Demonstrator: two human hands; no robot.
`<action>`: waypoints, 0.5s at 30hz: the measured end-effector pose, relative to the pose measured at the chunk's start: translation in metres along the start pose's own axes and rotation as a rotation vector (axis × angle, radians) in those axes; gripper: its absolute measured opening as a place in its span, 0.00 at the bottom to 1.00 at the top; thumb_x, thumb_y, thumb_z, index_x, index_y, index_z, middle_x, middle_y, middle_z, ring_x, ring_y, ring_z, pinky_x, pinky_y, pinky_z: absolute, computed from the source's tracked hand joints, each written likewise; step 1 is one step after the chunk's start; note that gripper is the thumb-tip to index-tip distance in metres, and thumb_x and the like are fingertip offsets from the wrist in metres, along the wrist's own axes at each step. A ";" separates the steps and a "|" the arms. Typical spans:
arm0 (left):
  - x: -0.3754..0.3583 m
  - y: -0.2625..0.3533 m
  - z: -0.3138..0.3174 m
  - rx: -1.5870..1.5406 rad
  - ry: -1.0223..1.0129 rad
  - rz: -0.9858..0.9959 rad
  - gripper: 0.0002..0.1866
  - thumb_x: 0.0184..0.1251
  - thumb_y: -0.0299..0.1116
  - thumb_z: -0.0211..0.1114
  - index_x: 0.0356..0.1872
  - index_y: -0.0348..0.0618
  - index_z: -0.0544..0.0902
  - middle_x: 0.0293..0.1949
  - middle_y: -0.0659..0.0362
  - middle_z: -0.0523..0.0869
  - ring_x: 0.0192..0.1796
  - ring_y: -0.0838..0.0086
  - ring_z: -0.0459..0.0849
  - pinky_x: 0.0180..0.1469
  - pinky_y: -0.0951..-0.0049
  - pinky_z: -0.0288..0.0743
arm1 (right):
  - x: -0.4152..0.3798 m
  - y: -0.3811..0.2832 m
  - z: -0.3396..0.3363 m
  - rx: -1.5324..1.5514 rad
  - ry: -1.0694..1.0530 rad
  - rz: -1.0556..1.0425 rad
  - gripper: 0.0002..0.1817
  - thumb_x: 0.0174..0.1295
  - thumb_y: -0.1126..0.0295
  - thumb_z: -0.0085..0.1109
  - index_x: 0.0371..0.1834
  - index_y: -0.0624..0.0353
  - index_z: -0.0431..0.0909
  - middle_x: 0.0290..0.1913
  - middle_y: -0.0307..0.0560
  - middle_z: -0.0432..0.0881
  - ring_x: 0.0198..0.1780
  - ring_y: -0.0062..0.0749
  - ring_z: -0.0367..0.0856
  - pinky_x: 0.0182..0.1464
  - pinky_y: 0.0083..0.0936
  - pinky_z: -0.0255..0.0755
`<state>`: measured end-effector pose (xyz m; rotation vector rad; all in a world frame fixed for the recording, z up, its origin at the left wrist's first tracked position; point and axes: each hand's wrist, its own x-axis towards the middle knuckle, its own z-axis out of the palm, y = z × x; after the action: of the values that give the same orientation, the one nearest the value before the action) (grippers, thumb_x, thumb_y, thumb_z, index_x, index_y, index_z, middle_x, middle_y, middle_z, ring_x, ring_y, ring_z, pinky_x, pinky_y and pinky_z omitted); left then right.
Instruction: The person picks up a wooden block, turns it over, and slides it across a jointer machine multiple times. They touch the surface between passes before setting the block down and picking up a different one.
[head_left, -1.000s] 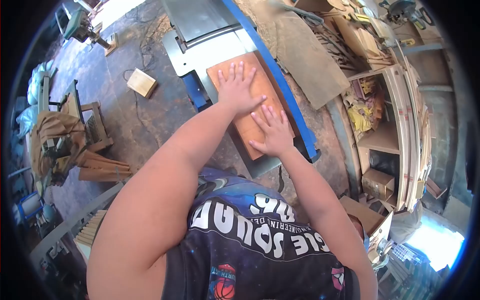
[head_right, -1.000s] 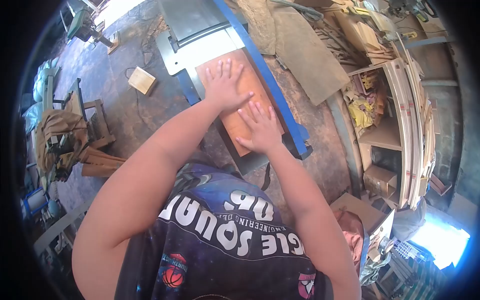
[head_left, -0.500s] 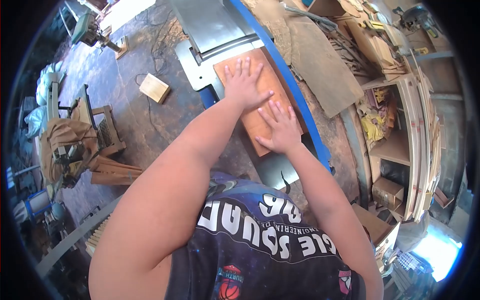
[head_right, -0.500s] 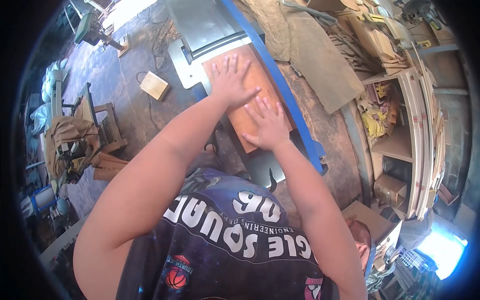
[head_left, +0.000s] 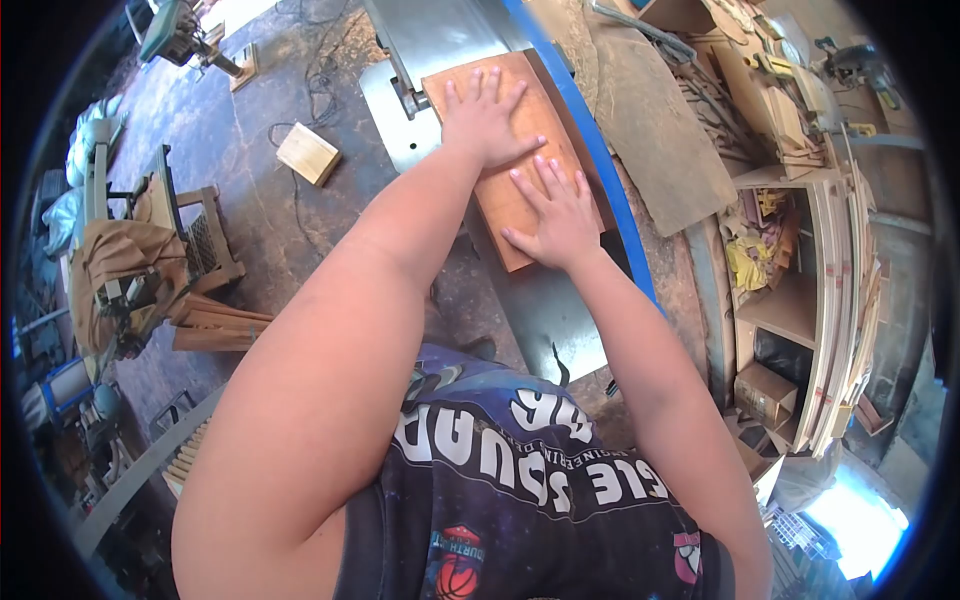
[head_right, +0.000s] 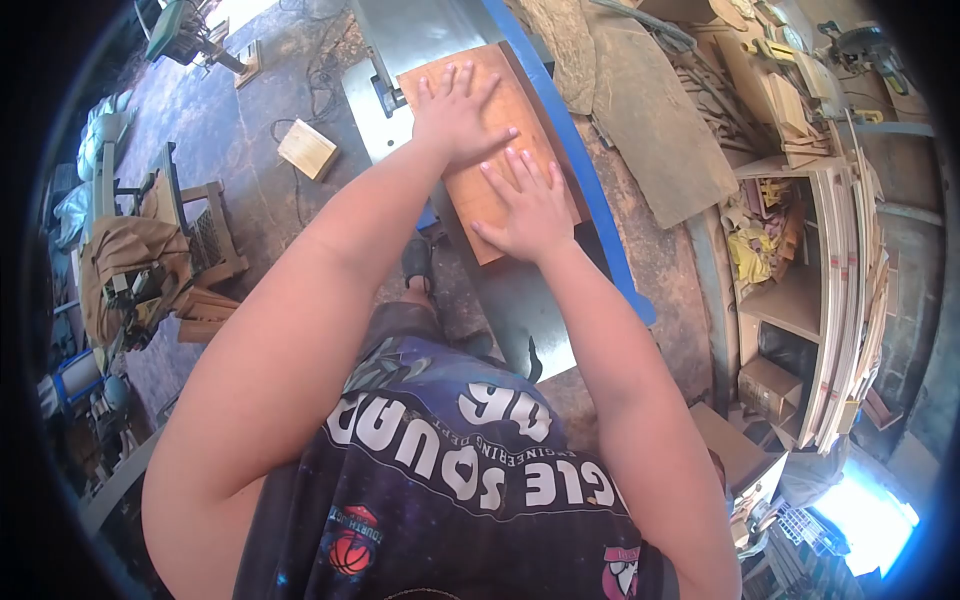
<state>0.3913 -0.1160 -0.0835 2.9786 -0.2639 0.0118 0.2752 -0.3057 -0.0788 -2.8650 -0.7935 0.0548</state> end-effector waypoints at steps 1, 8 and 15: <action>0.003 -0.002 -0.001 0.006 0.001 -0.001 0.55 0.63 0.81 0.54 0.87 0.65 0.58 0.88 0.50 0.53 0.90 0.52 0.46 0.85 0.33 0.37 | 0.005 0.000 0.000 -0.002 0.002 0.000 0.49 0.59 0.32 0.65 0.85 0.35 0.65 0.86 0.56 0.58 0.87 0.52 0.53 0.85 0.63 0.41; 0.022 -0.019 -0.002 0.020 0.014 -0.007 0.55 0.64 0.81 0.54 0.87 0.65 0.58 0.88 0.50 0.53 0.89 0.52 0.47 0.85 0.34 0.38 | 0.030 0.001 0.001 0.003 0.022 -0.010 0.48 0.60 0.33 0.64 0.84 0.35 0.66 0.86 0.56 0.59 0.87 0.48 0.53 0.85 0.62 0.40; 0.046 -0.038 -0.001 0.047 0.023 -0.005 0.54 0.64 0.81 0.54 0.87 0.66 0.58 0.88 0.50 0.54 0.89 0.52 0.48 0.85 0.33 0.39 | 0.061 0.000 0.000 -0.017 0.009 -0.002 0.47 0.62 0.32 0.62 0.84 0.35 0.66 0.86 0.55 0.60 0.88 0.47 0.52 0.85 0.62 0.40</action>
<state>0.4434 -0.0868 -0.0873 3.0240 -0.2573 0.0521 0.3277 -0.2741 -0.0781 -2.8783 -0.7983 0.0358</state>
